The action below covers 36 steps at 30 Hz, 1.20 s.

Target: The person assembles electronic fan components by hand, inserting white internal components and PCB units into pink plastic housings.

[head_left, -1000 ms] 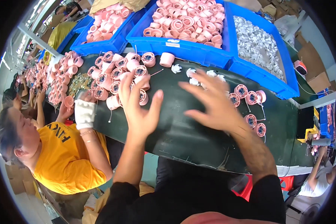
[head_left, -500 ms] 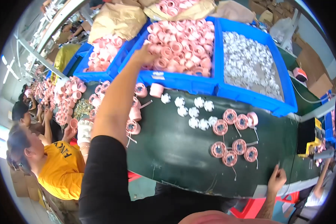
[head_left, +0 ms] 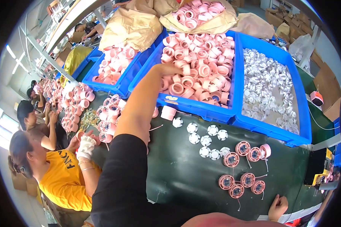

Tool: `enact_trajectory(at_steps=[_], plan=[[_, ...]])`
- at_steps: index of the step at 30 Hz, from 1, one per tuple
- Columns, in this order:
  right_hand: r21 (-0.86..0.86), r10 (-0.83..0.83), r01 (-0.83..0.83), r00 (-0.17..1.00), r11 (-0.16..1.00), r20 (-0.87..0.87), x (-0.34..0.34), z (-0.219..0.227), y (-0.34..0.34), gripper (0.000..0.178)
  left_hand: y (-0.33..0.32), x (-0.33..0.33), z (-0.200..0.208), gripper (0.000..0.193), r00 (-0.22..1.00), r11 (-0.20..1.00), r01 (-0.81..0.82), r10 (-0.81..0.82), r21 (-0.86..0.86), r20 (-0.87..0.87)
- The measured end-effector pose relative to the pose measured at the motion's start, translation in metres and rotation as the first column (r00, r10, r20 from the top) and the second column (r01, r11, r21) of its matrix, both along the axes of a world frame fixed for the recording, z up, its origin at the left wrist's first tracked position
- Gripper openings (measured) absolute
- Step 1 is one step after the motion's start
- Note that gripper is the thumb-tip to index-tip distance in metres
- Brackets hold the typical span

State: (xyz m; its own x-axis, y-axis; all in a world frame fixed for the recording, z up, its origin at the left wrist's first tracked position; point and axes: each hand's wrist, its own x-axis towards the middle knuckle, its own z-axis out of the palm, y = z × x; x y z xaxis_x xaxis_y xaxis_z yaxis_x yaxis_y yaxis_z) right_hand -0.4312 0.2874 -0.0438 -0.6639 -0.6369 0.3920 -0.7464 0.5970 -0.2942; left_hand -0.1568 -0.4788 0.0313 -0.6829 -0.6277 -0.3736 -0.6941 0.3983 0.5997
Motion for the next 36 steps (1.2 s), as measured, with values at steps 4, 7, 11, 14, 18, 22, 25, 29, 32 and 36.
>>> enact_trajectory(at_steps=[4, 7, 11, 14, 18, 22, 25, 29, 32, 36], plan=[[0.013, -0.026, 0.026, 0.999, 1.000, -0.037, -0.006, 0.000, 0.011, 0.041, 0.036, -0.061, -0.002, 0.069, 0.995, 0.940, -0.042, 0.069, -0.338, 0.069], [0.003, -0.012, 0.012, 1.000, 1.000, -0.023, -0.011, -0.011, 0.005, 0.041, 0.017, -0.047, -0.026, 0.077, 0.990, 0.935, -0.135, 0.141, -0.327, -0.006], [0.031, -0.106, 0.108, 0.993, 0.994, -0.052, -0.007, -0.004, 0.016, 0.041, 0.024, -0.058, -0.019, 0.081, 0.988, 0.946, -0.154, 0.139, -0.284, -0.074], [-0.038, 0.001, -0.001, 1.000, 0.999, 0.000, -0.003, -0.011, -0.012, 0.041, -0.028, 0.028, -0.022, 0.071, 0.953, 0.944, -0.205, 0.132, -0.259, -0.273], [-0.009, -0.083, 0.083, 0.996, 0.996, -0.035, -0.002, 0.003, 0.015, 0.040, 0.039, -0.043, 0.011, 0.053, 0.690, 0.857, -0.455, 0.510, 0.240, -0.513], [-0.053, -0.052, 0.051, 0.999, 0.997, -0.016, 0.006, 0.003, 0.005, 0.039, 0.061, -0.002, 0.067, 0.057, 0.663, 0.858, -0.302, 0.502, 0.416, -0.555], [-0.080, -0.050, 0.048, 0.998, 0.996, -0.025, 0.007, 0.002, 0.006, 0.039, 0.088, 0.002, 0.097, 0.062, 0.706, 0.876, -0.361, 0.481, 0.320, -0.520], [-0.096, -0.020, 0.016, 0.999, 0.995, -0.040, -0.001, -0.001, 0.006, 0.038, 0.129, 0.008, 0.108, 0.042, 0.767, 0.955, -0.107, 0.257, 0.278, -0.588], [-0.070, -0.012, 0.009, 0.999, 0.997, -0.045, 0.001, 0.014, -0.003, 0.037, 0.162, 0.027, 0.132, 0.043, 0.807, 0.800, 0.008, 0.349, 0.599, -0.476], [-0.058, -0.009, 0.005, 0.998, 0.998, -0.069, -0.005, 0.008, -0.004, 0.038, 0.214, 0.036, 0.097, 0.045, 0.794, 0.648, 0.185, 0.345, 0.739, -0.501]])
